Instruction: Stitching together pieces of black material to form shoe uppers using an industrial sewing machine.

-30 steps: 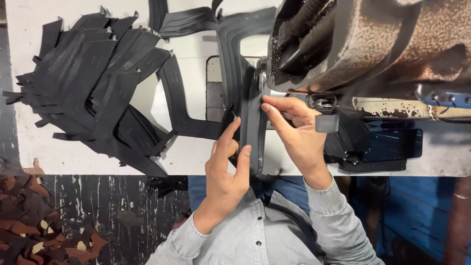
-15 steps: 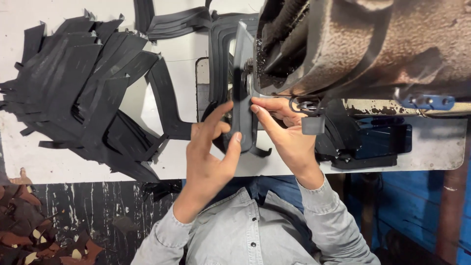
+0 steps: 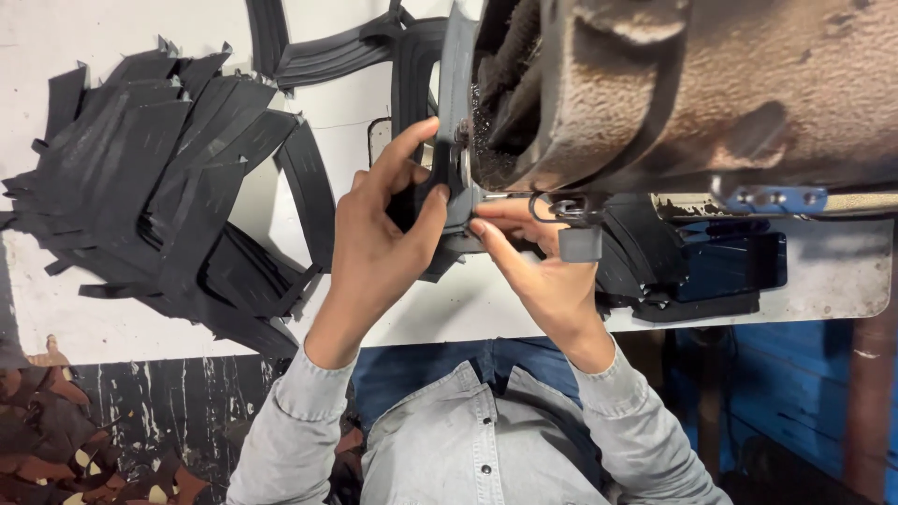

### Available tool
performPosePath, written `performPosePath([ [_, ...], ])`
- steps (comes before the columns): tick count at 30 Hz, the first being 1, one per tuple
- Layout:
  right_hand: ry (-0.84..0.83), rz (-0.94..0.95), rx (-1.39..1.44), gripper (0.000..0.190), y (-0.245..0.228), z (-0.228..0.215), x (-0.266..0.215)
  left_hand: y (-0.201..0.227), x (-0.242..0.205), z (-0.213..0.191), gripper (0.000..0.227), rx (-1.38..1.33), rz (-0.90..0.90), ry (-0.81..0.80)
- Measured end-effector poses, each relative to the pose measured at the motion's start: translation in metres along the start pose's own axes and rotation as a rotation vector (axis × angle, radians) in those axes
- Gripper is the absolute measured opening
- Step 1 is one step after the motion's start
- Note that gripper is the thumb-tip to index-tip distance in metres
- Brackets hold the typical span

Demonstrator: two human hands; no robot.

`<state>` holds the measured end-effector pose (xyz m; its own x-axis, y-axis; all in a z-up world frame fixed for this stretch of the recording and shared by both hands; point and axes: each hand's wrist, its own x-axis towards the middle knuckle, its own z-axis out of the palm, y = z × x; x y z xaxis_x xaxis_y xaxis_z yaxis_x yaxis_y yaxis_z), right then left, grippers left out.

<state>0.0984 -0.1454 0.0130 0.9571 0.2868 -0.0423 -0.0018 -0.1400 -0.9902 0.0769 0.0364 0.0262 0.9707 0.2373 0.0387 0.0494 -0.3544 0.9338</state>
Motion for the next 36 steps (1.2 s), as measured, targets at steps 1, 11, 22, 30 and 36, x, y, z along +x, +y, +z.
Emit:
performPosePath([
  [1, 0.003, -0.002, 0.001, 0.020, -0.004, -0.002, 0.001, 0.000, 0.003, 0.001, 0.053, 0.001, 0.003, -0.002],
  [11, 0.050, -0.395, -0.535, 0.035, -0.023, -0.005, 0.003, 0.009, 0.018, 0.010, 0.034, -0.118, -0.047, 0.079],
  [22, 0.296, -0.573, -0.710, 0.017, -0.004, 0.002, -0.003, 0.001, -0.048, 0.027, 0.027, -0.120, -0.129, 0.185],
  [30, 0.056, -0.132, -0.018, 0.022, 0.017, 0.015, -0.003, -0.017, -0.089, 0.036, 0.049, -0.216, -0.129, 0.168],
  [36, 0.043, -0.019, 0.095, 0.020, 0.015, 0.014, -0.001, -0.018, -0.096, 0.031, 0.063, -0.201, -0.044, 0.118],
])
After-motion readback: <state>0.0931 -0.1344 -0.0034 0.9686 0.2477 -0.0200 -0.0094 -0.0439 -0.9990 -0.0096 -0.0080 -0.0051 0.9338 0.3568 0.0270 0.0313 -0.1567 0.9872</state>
